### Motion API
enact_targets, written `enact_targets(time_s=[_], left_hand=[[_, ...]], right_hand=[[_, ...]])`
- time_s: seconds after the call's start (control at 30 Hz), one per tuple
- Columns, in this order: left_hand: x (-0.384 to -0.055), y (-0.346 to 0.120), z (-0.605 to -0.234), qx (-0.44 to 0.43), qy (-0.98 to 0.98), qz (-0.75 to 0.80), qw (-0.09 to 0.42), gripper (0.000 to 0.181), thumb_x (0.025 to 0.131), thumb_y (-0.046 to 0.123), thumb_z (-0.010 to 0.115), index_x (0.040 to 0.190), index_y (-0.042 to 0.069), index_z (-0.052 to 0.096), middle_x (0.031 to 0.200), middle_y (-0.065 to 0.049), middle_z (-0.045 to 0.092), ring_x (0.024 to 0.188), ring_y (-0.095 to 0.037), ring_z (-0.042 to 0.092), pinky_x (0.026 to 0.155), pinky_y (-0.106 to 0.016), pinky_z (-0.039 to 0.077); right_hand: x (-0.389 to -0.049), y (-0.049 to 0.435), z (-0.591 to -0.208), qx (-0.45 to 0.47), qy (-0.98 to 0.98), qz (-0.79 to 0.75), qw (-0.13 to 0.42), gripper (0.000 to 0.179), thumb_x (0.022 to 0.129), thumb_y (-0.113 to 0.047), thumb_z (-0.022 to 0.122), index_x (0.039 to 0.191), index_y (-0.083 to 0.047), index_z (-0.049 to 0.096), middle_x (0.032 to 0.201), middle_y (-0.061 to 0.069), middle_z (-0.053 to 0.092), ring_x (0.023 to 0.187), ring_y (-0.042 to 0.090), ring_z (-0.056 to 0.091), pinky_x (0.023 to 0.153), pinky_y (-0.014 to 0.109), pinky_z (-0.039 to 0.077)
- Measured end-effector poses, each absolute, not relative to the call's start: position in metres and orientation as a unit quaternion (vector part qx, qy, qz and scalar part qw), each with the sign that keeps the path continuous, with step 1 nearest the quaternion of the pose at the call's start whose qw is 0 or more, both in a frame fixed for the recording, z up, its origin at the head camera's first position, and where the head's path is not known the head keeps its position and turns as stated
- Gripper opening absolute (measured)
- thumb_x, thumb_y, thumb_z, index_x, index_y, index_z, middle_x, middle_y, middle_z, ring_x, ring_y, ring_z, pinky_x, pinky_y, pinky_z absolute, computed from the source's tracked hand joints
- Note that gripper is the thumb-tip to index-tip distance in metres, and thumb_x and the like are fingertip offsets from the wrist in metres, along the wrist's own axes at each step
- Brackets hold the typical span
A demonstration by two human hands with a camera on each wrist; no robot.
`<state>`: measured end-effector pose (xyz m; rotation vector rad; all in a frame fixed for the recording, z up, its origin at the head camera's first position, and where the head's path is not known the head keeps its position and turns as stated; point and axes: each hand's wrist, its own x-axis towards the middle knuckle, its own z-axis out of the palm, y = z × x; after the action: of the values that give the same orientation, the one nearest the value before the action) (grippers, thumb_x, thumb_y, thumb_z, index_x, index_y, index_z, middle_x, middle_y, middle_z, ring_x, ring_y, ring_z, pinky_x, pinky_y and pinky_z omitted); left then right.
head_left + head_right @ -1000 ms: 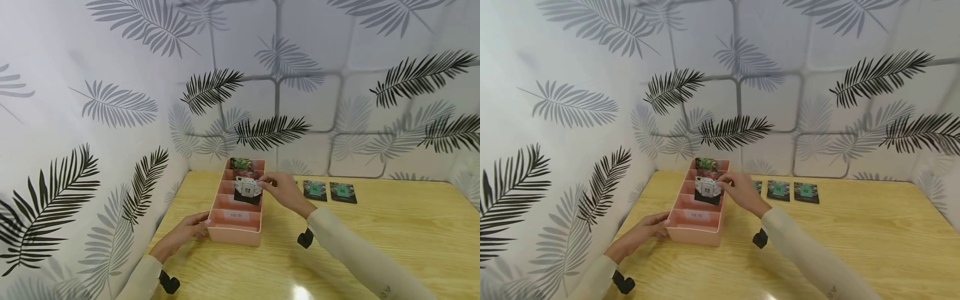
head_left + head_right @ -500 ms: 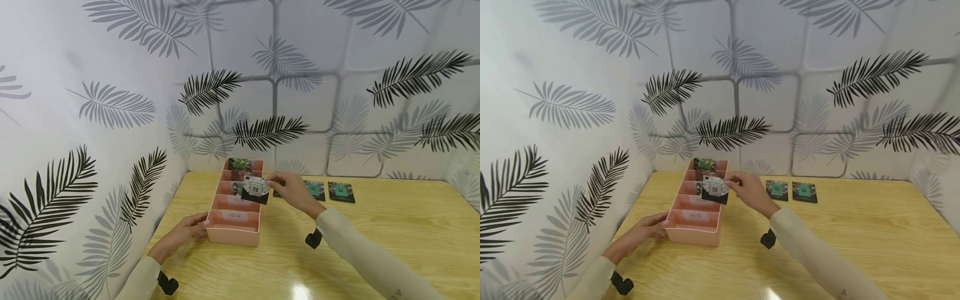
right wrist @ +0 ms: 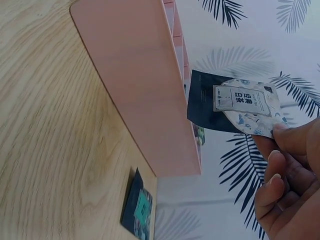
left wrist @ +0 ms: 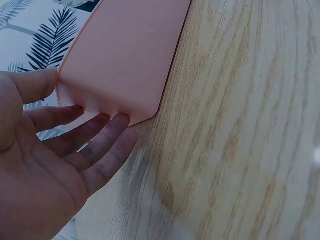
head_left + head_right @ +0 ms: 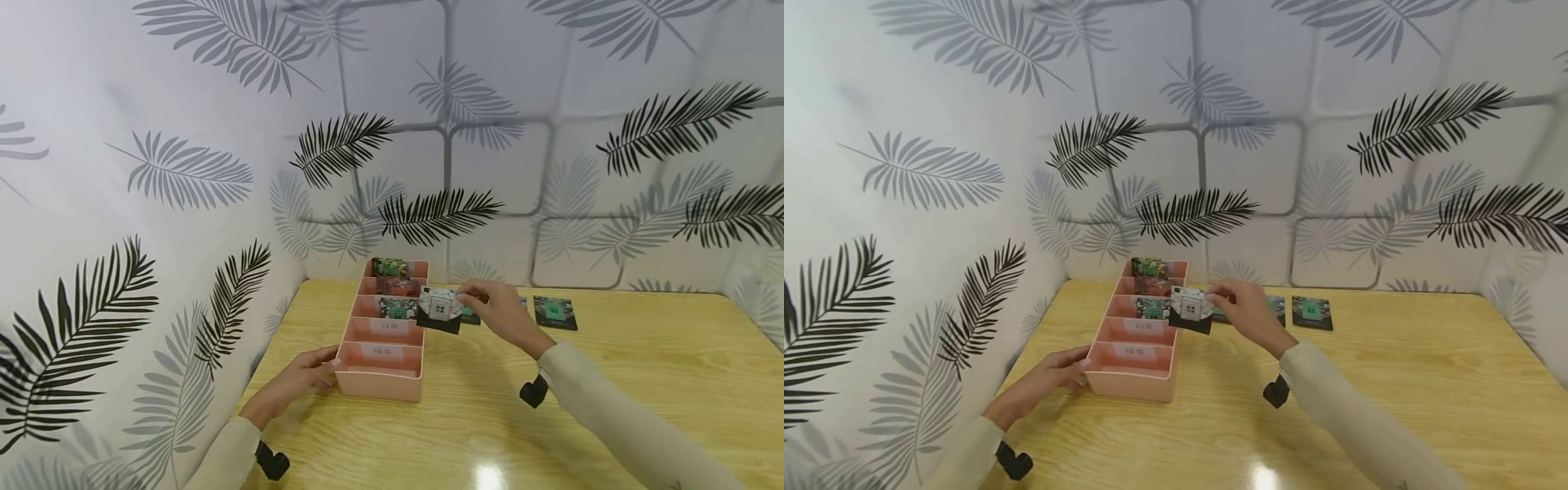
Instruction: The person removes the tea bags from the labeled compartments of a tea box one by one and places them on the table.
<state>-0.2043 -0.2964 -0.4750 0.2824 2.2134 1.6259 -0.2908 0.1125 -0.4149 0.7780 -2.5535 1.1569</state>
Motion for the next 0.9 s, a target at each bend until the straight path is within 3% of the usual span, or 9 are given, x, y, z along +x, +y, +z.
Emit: enact_targets(time_s=[0.3,0.43,0.67,0.9], left_hand=[[-0.205,-0.297,-0.476,0.101,0.791,0.574,0.189,0.063,0.11,0.035,0.051,0.162,0.006,0.032,0.164,-0.018,0.032,0.132,-0.031,0.053,0.1,-0.048,0.052],[-0.205,-0.297,-0.476,0.103,0.789,0.575,0.188,0.063,0.11,0.036,0.051,0.162,0.006,0.032,0.163,-0.019,0.035,0.128,-0.03,0.056,0.1,-0.049,0.052],[-0.204,-0.295,-0.476,0.101,0.789,0.575,0.191,0.061,0.11,0.034,0.051,0.162,0.006,0.033,0.161,-0.018,0.038,0.126,-0.029,0.057,0.1,-0.049,0.052],[-0.204,-0.296,-0.474,0.104,0.789,0.574,0.191,0.064,0.11,0.038,0.051,0.162,0.007,0.032,0.159,-0.019,0.041,0.12,-0.027,0.059,0.1,-0.051,0.052]], right_hand=[[-0.291,0.139,-0.42,0.243,-0.883,0.388,0.107,0.016,0.104,-0.022,0.065,0.112,-0.013,0.077,0.094,0.001,0.073,0.064,0.018,0.057,0.062,0.036,0.047],[-0.292,0.151,-0.422,0.235,-0.885,0.388,0.105,0.016,0.104,-0.023,0.064,0.111,-0.014,0.076,0.105,0.003,0.074,0.076,0.017,0.062,0.067,0.037,0.049],[-0.291,0.177,-0.426,0.213,-0.894,0.381,0.104,0.021,0.105,-0.026,0.063,0.116,-0.013,0.075,0.105,0.004,0.074,0.086,0.018,0.065,0.071,0.039,0.051],[-0.29,0.2,-0.43,0.193,-0.901,0.37,0.12,0.023,0.106,-0.027,0.062,0.116,-0.011,0.074,0.096,0.005,0.073,0.072,0.019,0.061,0.062,0.036,0.049]])
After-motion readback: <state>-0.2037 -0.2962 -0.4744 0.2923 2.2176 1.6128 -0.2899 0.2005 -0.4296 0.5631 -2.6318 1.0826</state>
